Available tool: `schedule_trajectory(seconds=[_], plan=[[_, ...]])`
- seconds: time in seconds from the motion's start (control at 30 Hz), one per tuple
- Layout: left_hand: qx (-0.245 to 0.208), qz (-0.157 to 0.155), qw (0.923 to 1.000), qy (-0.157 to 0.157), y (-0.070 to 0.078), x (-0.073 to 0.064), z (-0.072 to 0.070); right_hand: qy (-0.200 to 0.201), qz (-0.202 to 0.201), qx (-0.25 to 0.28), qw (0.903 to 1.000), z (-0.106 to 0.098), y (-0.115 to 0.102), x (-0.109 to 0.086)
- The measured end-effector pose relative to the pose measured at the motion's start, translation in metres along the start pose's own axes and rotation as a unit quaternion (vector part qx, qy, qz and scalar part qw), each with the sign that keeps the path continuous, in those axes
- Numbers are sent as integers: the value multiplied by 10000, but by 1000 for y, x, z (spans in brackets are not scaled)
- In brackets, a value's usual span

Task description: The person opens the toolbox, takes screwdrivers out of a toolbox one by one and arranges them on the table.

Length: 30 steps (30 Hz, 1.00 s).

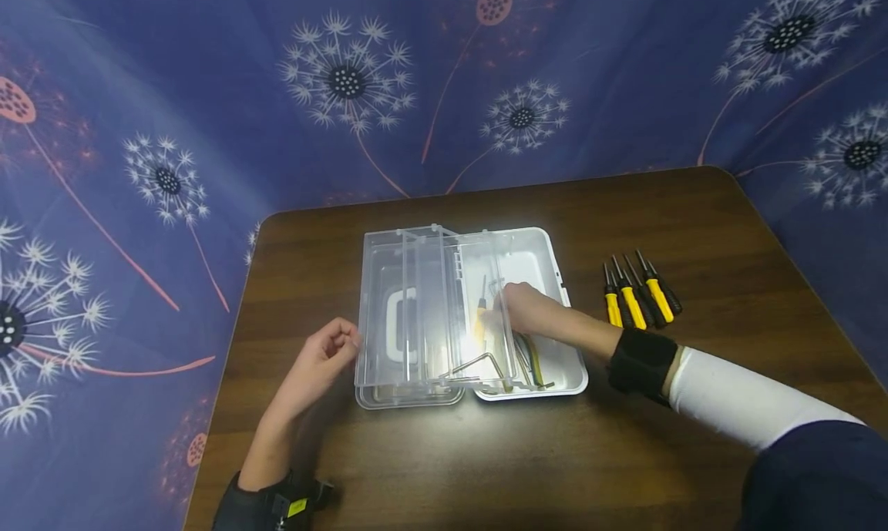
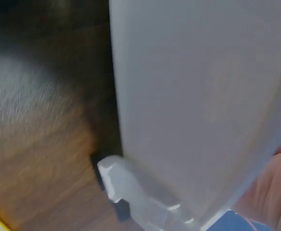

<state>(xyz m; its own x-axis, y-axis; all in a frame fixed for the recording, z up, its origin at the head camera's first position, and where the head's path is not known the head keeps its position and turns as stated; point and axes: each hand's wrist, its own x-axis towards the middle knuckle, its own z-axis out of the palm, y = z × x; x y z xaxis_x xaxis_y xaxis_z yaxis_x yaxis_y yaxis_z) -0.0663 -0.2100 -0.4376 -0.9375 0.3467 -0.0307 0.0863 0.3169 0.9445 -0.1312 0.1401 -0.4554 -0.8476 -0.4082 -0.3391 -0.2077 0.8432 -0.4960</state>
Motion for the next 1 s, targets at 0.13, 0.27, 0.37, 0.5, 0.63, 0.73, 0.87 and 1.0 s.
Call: schedule_trajectory(seconds=[0.13,0.27,0.37,0.5,0.63,0.73,0.87,1.0], plan=[[-151,-26,9999,-16,-1,0,1,367,114,-246,9990,1,3,6],[-213,-79,9997,-63,0,0,2,381,123,-507,9979,-1,5,6],[-215,-70,9997,-80,1,0,2,272,155,-513,9982,-4,4,5],[-236,-35,9997,-62,1,0,2,119,199,-381,9990,-8,2,4],[-212,18,9998,-55,1,0,3,41,141,-378,9992,-10,2,5],[-177,34,9998,-63,-1,-1,4,-126,409,-100,9990,-10,3,8],[-72,42,10000,-45,-1,-2,3,-623,1064,1040,9869,-9,5,12],[19,16,10000,-56,-2,-2,1,-1009,1390,1969,9653,-11,8,10]])
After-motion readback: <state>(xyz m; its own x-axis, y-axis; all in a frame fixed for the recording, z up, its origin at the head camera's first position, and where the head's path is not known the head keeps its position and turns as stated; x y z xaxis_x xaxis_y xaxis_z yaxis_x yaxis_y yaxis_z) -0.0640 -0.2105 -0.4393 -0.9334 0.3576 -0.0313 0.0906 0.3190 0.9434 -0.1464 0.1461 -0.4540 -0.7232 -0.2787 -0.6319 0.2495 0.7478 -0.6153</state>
